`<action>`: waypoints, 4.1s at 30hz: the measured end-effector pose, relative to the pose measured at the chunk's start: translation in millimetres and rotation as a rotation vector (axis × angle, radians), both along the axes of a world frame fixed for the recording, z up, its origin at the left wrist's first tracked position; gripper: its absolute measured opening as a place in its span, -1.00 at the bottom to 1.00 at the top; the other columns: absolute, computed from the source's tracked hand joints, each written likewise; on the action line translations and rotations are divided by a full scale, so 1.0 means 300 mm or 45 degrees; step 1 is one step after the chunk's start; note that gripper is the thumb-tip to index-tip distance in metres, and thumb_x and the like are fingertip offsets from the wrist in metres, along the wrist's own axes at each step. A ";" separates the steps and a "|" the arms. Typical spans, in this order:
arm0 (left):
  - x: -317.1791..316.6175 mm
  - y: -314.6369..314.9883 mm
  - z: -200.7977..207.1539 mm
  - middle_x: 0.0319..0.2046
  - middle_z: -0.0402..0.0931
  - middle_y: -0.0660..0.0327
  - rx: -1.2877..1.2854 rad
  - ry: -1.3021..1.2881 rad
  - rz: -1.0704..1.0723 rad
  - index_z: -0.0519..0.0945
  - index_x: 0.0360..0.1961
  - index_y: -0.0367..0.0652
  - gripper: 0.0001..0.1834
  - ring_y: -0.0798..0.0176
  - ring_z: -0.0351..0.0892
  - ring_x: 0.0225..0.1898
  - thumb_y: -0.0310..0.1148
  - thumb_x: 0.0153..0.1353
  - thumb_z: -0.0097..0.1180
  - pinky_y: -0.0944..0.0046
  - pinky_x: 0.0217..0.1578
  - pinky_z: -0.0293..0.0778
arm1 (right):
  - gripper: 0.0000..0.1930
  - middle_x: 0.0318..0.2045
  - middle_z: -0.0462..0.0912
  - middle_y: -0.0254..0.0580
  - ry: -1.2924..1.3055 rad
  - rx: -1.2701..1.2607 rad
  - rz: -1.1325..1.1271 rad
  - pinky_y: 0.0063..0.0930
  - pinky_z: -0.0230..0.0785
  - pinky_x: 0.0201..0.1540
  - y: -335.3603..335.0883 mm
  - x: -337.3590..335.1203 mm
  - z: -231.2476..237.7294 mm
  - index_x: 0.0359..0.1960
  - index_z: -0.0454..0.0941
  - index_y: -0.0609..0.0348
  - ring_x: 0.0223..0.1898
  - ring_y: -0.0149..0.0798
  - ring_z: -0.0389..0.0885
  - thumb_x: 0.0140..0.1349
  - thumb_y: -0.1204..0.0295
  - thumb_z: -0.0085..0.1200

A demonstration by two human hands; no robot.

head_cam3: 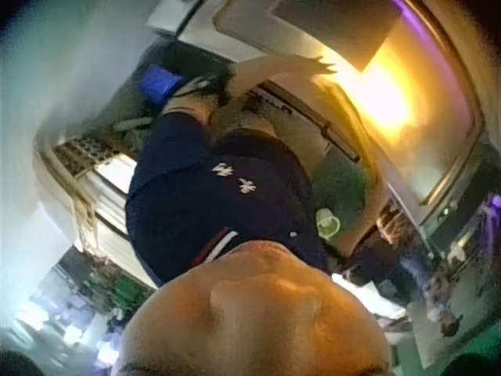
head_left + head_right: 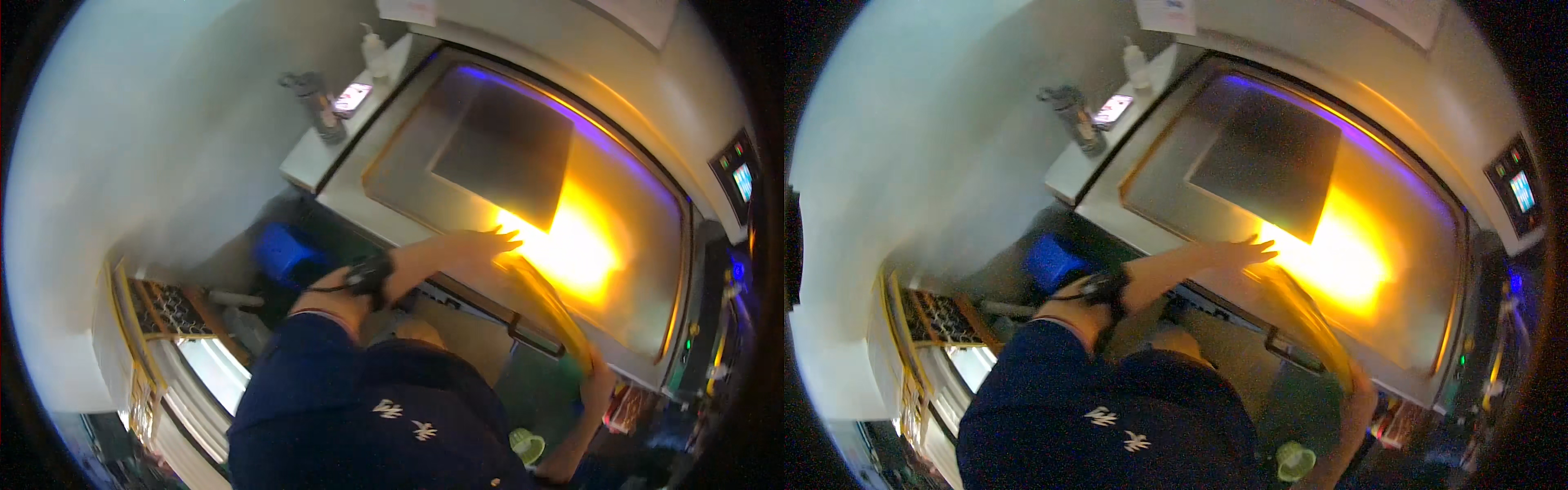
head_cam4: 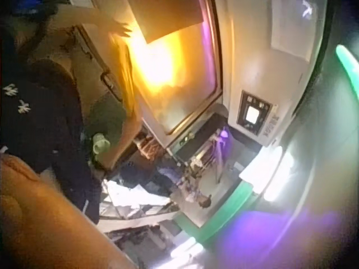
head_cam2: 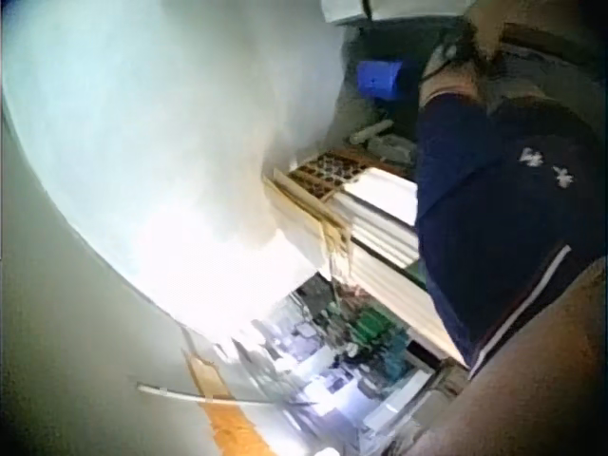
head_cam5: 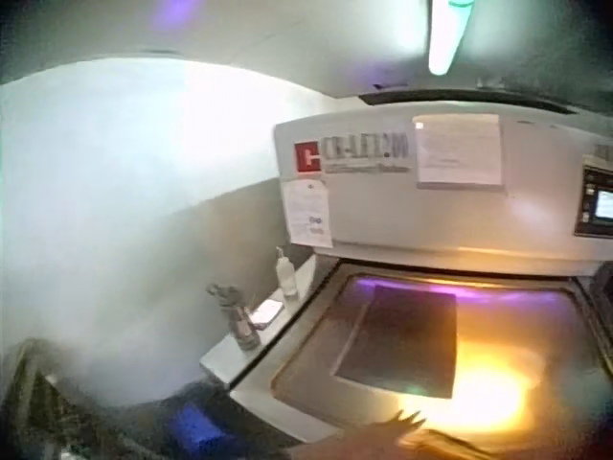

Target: Placing and exposing printing plates in an LED exposure machine.

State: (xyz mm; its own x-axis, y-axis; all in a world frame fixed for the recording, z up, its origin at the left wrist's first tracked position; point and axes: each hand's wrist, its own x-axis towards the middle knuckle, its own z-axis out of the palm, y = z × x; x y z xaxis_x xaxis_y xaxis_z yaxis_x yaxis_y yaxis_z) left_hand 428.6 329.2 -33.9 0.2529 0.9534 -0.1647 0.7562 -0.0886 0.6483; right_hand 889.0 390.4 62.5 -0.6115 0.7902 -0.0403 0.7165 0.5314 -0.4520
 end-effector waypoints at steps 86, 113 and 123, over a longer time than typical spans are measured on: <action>-1.293 1.684 -0.141 -0.02 0.62 -0.09 0.176 0.533 0.280 0.37 0.34 0.20 -0.18 -0.20 0.60 0.04 -0.69 0.01 -0.01 -0.07 0.07 0.52 | -0.12 0.37 0.37 -0.23 -0.210 -0.070 0.416 -0.20 0.24 0.37 2.036 -1.693 -0.392 0.42 0.24 -0.21 0.36 -0.08 0.34 -0.03 0.54 0.25; 0.104 0.087 0.100 0.35 0.34 0.20 -0.447 0.585 0.276 0.33 0.36 0.13 -0.12 -0.30 0.29 0.33 -0.48 -0.10 0.23 -0.11 0.36 0.24 | -0.33 0.36 0.36 -0.17 -0.149 -0.052 0.806 -0.01 0.24 0.33 0.510 -0.327 -0.317 0.40 0.26 0.00 0.31 0.07 0.39 0.22 0.21 0.06; 0.676 0.034 0.157 0.36 0.31 0.08 -0.172 0.644 0.319 0.25 0.41 -0.06 -0.10 -0.04 0.37 0.31 -0.49 -0.07 0.23 -0.04 0.36 0.24 | -0.39 0.23 0.48 -0.04 0.560 0.061 1.006 -0.10 0.31 0.28 0.711 0.210 -0.420 0.24 0.44 0.14 0.25 0.03 0.44 0.24 0.07 0.17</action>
